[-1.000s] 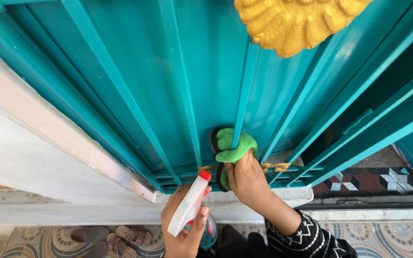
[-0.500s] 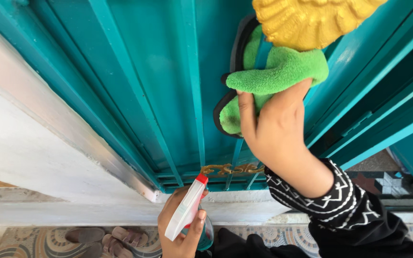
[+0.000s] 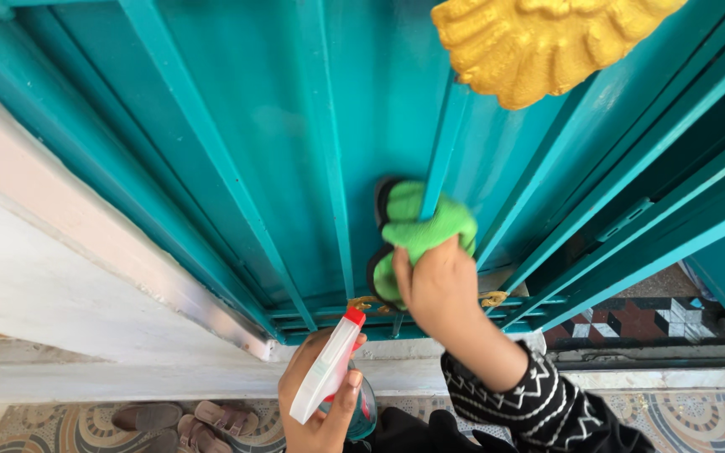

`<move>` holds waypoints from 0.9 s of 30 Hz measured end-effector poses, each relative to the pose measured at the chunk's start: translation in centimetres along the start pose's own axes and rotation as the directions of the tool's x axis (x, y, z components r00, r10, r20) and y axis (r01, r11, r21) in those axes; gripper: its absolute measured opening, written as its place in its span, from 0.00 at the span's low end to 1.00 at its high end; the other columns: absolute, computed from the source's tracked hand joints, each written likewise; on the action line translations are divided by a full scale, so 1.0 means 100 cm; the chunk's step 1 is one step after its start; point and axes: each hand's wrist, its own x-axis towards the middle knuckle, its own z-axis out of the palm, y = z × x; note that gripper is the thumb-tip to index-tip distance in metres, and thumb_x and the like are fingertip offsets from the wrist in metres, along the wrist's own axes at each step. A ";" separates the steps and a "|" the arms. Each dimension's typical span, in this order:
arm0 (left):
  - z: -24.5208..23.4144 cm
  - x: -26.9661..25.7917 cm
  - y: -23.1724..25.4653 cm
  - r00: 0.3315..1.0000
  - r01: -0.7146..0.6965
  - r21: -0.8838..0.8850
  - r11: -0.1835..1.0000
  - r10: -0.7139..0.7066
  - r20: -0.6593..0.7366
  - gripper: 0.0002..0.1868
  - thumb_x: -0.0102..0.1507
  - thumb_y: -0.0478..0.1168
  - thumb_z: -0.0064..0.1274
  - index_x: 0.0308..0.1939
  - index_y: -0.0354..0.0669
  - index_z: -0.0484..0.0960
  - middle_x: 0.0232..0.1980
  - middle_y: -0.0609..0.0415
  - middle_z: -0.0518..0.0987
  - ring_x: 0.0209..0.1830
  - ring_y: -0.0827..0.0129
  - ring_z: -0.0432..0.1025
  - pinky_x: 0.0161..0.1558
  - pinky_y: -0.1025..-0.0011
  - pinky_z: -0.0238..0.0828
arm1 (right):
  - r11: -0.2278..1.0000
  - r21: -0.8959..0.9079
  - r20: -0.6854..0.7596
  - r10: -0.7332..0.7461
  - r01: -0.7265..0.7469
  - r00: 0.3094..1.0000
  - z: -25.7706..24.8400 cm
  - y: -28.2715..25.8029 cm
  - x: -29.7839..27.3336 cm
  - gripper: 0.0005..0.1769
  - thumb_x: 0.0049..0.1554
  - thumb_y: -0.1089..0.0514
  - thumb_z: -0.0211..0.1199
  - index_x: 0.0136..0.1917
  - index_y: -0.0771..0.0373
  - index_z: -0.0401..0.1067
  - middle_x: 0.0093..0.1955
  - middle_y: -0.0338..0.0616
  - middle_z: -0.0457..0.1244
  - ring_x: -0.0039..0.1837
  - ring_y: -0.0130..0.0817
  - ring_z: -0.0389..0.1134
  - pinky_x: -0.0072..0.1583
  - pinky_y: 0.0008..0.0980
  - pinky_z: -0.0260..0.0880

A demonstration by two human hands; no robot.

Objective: The person cleans a teal metal door by spraying a cleaning solution and wiping the surface with a green and grey cloth. The person holds the spray bottle in the left hand and wipes the door with the right hand, focusing on the lower and middle sections.

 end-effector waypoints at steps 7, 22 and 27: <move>0.001 0.001 0.002 1.000 0.007 0.017 1.000 -0.007 -0.007 0.25 0.60 0.48 0.58 0.53 0.32 0.83 0.50 0.44 0.85 0.51 0.59 0.80 0.54 0.62 0.75 | 0.988 -0.039 0.036 -0.147 0.148 0.989 0.015 0.016 -0.037 0.20 0.55 0.63 0.64 0.59 0.69 0.65 0.54 0.62 0.61 0.50 0.64 0.65 0.51 0.55 0.66; -0.014 -0.010 -0.006 0.997 -0.051 0.043 0.998 0.053 -0.048 0.24 0.59 0.45 0.58 0.55 0.31 0.82 0.51 0.43 0.85 0.50 0.58 0.80 0.53 0.62 0.75 | 0.999 0.021 0.007 -0.026 0.026 1.000 -0.043 -0.015 -0.046 0.23 0.49 0.57 0.71 0.55 0.67 0.69 0.46 0.54 0.66 0.42 0.54 0.70 0.41 0.45 0.70; -0.018 -0.014 -0.007 0.995 -0.052 0.000 0.999 0.052 -0.080 0.27 0.60 0.47 0.59 0.56 0.30 0.81 0.51 0.41 0.84 0.51 0.57 0.79 0.55 0.61 0.73 | 0.969 0.126 0.006 -0.215 0.212 0.977 -0.067 -0.051 -0.016 0.19 0.49 0.58 0.72 0.51 0.66 0.71 0.41 0.47 0.68 0.39 0.44 0.72 0.40 0.36 0.70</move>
